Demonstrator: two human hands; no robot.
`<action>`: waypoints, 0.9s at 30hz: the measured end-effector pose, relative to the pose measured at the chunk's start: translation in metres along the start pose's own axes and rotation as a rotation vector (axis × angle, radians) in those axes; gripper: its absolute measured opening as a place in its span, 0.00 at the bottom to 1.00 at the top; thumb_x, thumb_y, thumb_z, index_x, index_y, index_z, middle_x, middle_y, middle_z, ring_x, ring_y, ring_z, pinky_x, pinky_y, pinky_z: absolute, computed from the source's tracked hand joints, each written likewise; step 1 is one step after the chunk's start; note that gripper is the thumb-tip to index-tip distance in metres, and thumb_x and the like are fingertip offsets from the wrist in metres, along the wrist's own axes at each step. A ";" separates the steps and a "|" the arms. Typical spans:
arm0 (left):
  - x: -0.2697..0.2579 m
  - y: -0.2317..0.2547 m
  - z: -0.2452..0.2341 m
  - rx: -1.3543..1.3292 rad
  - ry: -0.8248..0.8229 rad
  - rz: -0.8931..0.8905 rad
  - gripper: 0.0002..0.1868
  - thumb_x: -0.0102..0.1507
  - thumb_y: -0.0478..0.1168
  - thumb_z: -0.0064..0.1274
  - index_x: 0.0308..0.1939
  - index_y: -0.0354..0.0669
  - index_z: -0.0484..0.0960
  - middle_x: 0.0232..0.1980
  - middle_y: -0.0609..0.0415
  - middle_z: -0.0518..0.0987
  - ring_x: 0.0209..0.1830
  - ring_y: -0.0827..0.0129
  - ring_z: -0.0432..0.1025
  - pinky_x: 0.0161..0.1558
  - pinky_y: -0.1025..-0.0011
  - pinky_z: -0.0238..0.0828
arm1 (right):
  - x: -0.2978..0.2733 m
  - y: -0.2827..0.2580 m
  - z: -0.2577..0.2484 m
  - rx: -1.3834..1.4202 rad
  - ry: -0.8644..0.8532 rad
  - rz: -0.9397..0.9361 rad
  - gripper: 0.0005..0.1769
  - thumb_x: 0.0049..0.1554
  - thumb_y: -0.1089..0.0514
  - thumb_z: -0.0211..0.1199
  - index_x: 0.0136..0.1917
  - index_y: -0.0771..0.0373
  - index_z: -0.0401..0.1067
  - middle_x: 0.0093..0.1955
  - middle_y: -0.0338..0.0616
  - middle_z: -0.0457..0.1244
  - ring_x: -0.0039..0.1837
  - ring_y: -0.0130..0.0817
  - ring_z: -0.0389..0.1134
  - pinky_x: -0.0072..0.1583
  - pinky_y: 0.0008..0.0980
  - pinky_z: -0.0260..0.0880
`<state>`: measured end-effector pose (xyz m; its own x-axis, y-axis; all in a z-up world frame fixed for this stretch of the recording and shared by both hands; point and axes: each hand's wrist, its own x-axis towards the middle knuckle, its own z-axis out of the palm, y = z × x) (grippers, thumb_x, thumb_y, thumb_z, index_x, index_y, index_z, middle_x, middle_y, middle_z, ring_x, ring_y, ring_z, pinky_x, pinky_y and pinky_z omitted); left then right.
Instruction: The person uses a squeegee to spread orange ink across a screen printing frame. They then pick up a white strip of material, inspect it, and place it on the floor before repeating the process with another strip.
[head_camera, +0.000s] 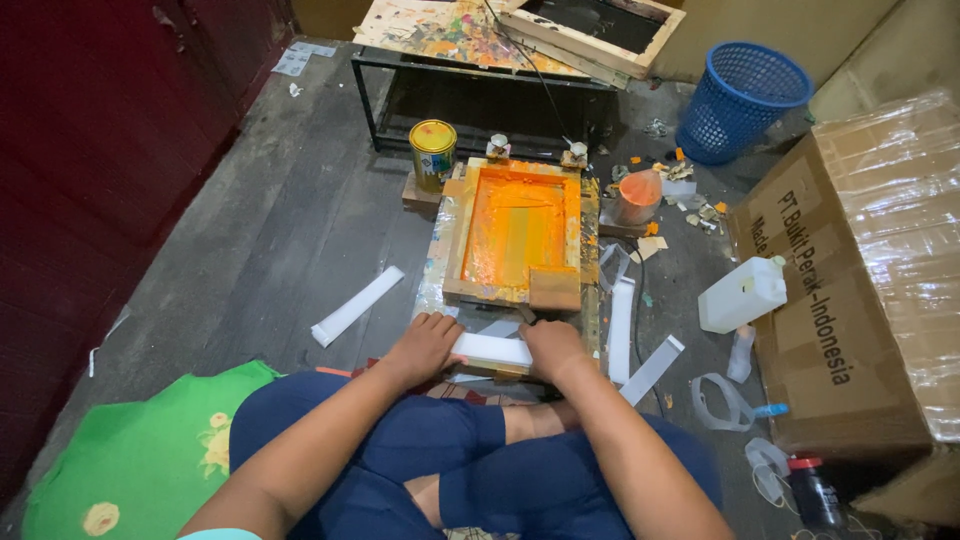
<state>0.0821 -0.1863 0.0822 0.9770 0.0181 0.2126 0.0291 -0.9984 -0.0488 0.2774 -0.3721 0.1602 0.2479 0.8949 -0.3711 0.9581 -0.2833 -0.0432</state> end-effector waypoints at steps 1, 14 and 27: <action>0.000 0.000 -0.001 -0.001 0.000 0.000 0.32 0.67 0.66 0.41 0.55 0.42 0.75 0.46 0.51 0.73 0.46 0.60 0.68 0.50 0.64 0.61 | 0.001 0.000 0.001 0.000 -0.001 0.000 0.34 0.50 0.63 0.64 0.71 0.67 0.69 0.55 0.65 0.69 0.53 0.57 0.74 0.50 0.52 0.77; -0.001 0.003 0.001 0.051 0.019 -0.007 0.32 0.66 0.66 0.42 0.56 0.42 0.75 0.46 0.51 0.73 0.45 0.60 0.69 0.50 0.63 0.61 | 0.015 0.003 0.020 -0.065 0.007 0.003 0.38 0.50 0.56 0.70 0.72 0.67 0.67 0.54 0.66 0.68 0.51 0.58 0.74 0.48 0.54 0.77; -0.001 -0.003 0.002 -0.019 0.009 -0.010 0.32 0.66 0.67 0.43 0.57 0.44 0.77 0.47 0.51 0.75 0.46 0.60 0.71 0.51 0.62 0.61 | 0.008 0.003 0.013 -0.006 -0.001 0.021 0.39 0.50 0.59 0.70 0.73 0.68 0.65 0.58 0.70 0.66 0.55 0.61 0.73 0.51 0.57 0.75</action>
<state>0.0815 -0.1828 0.0798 0.9747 0.0281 0.2218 0.0353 -0.9990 -0.0283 0.2801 -0.3703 0.1448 0.2678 0.8885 -0.3727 0.9535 -0.2998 -0.0295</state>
